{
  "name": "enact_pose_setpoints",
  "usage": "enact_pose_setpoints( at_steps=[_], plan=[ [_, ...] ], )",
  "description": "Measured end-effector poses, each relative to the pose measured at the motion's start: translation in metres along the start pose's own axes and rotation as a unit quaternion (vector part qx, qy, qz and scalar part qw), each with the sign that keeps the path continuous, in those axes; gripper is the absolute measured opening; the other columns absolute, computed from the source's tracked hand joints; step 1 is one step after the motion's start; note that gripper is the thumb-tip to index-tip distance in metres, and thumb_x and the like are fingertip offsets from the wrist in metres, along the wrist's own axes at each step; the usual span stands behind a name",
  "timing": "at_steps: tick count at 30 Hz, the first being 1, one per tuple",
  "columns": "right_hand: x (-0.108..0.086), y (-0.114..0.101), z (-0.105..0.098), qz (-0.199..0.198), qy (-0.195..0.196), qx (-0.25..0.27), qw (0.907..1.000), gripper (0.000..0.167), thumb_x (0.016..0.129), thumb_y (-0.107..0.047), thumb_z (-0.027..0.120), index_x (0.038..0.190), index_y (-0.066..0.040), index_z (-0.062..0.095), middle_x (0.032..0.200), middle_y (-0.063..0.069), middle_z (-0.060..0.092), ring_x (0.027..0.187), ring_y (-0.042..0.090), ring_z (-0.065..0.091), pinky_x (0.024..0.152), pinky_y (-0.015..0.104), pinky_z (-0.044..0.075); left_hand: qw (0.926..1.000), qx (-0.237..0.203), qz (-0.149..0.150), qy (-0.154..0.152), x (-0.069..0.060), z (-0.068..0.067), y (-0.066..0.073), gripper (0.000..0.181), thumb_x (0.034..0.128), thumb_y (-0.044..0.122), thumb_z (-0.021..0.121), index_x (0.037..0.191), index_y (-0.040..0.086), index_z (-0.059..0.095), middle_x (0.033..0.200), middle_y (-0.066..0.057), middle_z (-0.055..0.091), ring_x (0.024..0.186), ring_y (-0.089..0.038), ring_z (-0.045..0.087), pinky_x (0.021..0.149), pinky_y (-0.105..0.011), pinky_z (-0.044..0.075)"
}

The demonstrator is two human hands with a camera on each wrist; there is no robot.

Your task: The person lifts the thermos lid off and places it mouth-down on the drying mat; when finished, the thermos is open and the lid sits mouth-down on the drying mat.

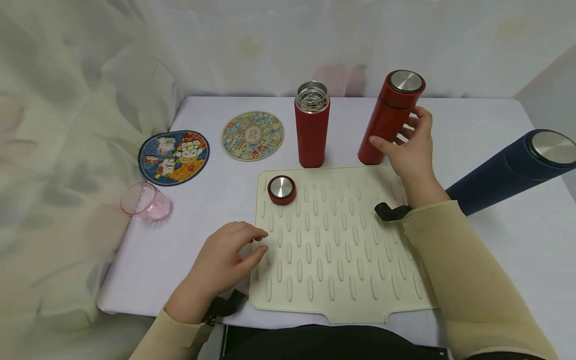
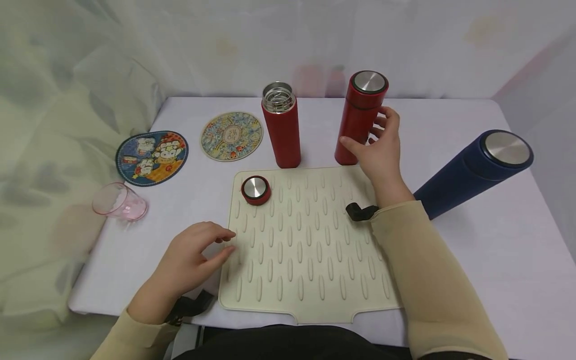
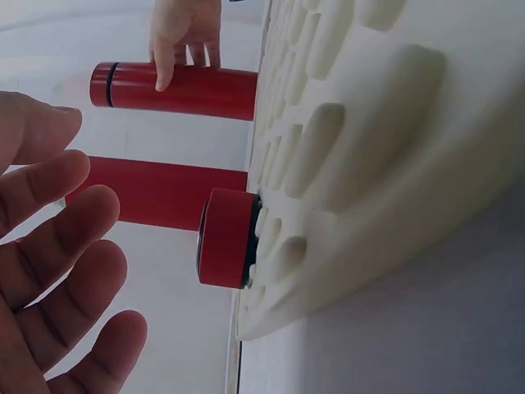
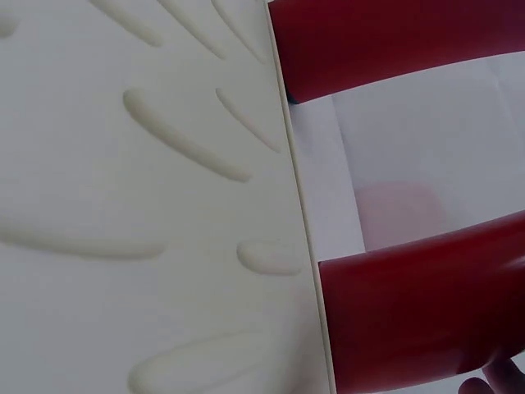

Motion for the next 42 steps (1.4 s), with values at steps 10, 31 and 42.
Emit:
enact_pose_setpoints(
  at_steps=[10,31,42],
  plan=[
    [0.002,0.001,0.003,-0.020,0.023,-0.037,0.9988,0.089,0.095,-0.024,0.087,0.166,-0.027,0.032,0.160,0.007,0.049,0.137,0.019,0.055,0.115,0.037,0.052,1.0000,-0.010,0.000,-0.001,-0.002,0.000,-0.002,0.027,0.0922,0.017,0.090,0.117,0.012,0.081,0.109,0.002,0.081,0.094,-0.014,0.070,0.082,-0.039,0.063],
    [-0.086,-0.026,-0.012,-0.283,-0.030,-0.002,0.9585,0.080,0.078,0.002,0.093,0.150,-0.006,0.059,0.133,-0.018,0.069,0.116,0.012,0.067,0.087,0.025,0.052,0.9995,-0.009,0.030,0.005,0.019,-0.003,0.004,0.026,0.0941,0.018,0.088,0.117,0.011,0.080,0.111,0.000,0.080,0.103,-0.019,0.073,0.089,-0.043,0.063],
    [-0.128,-0.039,-0.011,-0.377,-0.153,-0.080,0.9101,0.088,0.064,-0.006,0.100,0.144,-0.002,0.066,0.126,0.003,0.075,0.113,0.005,0.066,0.091,0.016,0.055,0.9858,-0.055,0.122,0.101,0.046,-0.030,0.035,0.022,0.0983,0.021,0.082,0.117,0.009,0.080,0.109,-0.005,0.081,0.102,-0.024,0.073,0.088,-0.045,0.062]
  ],
)
Point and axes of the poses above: each hand's wrist, its own x-axis towards the middle knuckle, its own z-axis out of the palm, y = z × x, the point moved 2 cm from there along x, towards the middle knuckle
